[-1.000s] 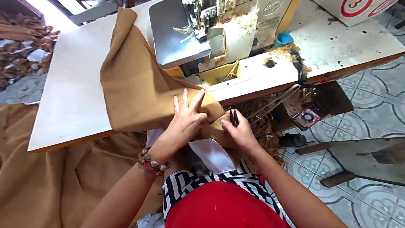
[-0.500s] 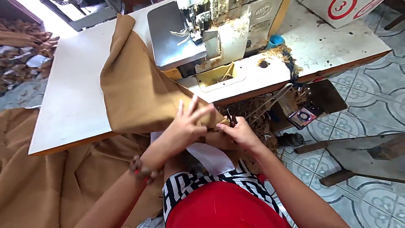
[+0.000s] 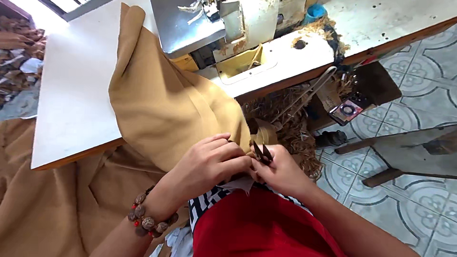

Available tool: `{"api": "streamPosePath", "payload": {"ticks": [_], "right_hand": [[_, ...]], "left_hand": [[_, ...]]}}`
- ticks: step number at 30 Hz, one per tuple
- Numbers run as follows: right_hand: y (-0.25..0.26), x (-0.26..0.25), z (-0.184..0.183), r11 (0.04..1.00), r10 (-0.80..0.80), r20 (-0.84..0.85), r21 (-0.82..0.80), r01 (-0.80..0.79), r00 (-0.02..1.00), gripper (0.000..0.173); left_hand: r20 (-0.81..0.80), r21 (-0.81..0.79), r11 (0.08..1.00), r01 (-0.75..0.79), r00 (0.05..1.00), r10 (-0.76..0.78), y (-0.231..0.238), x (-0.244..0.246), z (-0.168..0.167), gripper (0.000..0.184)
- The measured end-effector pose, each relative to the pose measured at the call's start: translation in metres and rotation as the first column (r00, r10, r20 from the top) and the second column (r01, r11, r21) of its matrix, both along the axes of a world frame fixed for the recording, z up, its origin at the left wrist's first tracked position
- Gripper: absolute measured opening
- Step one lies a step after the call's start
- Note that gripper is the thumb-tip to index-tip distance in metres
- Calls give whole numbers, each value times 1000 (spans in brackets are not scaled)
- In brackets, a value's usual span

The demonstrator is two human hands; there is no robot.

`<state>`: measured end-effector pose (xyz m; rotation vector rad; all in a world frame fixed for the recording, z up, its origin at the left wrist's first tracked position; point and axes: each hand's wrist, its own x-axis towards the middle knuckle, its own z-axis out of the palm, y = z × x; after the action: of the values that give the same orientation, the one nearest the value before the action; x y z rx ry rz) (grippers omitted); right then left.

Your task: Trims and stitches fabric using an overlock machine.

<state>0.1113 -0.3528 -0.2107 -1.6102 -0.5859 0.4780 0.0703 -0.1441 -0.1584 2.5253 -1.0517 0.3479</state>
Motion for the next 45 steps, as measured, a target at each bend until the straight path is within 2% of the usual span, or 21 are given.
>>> {"api": "streamPosePath", "payload": {"ticks": [4, 9, 15, 24, 29, 31, 33, 36, 39, 42, 45], "right_hand": [[-16, -20, -2, 999, 8, 70, 45, -11, 997, 13], [-21, -29, -4, 996, -70, 254, 77, 52, 965, 12], [-25, -34, 0, 999, -17, 340, 34, 6, 940, 13], [-28, -38, 2, 1000, -2, 408, -21, 11, 913, 12], [-28, -41, 2, 997, -12, 454, -62, 45, 891, 20], [-27, -43, 0, 994, -22, 490, -84, 72, 871, 32], [-28, -42, -4, 997, 13, 541, -76, 33, 841, 21], [-31, -36, -8, 984, 163, 574, -39, -172, 803, 13], [-39, -27, 2, 913, 329, 566, 15, -408, 756, 16], [-63, -8, 22, 862, 377, 536, 96, -498, 756, 24], [-110, 16, 33, 885, 335, 469, 140, -443, 817, 21]], "left_hand": [[-25, -103, 995, 17, 999, -20, -7, -12, -11, 17], [62, -191, 981, 21, 998, -9, -8, -16, -22, 8], [141, -211, 977, 11, 990, 19, -5, -21, -29, 6], [144, -223, 975, -7, 989, 40, -7, -25, -33, 5], [61, -195, 972, -134, 987, 149, -16, -28, -24, 12], [-22, -160, 968, -193, 981, 192, -22, -28, -17, 14], [-138, -117, 978, -172, 978, 156, -24, -25, -7, 13], [-326, 19, 999, 38, 945, -29, -14, -6, 14, 13], [-400, 164, 956, 243, 902, -161, -2, 20, 21, 13], [-369, 387, 886, 256, 923, -106, 26, 38, 26, 5], [-293, 541, 832, 119, 955, 54, 83, 32, 42, 11]]}}
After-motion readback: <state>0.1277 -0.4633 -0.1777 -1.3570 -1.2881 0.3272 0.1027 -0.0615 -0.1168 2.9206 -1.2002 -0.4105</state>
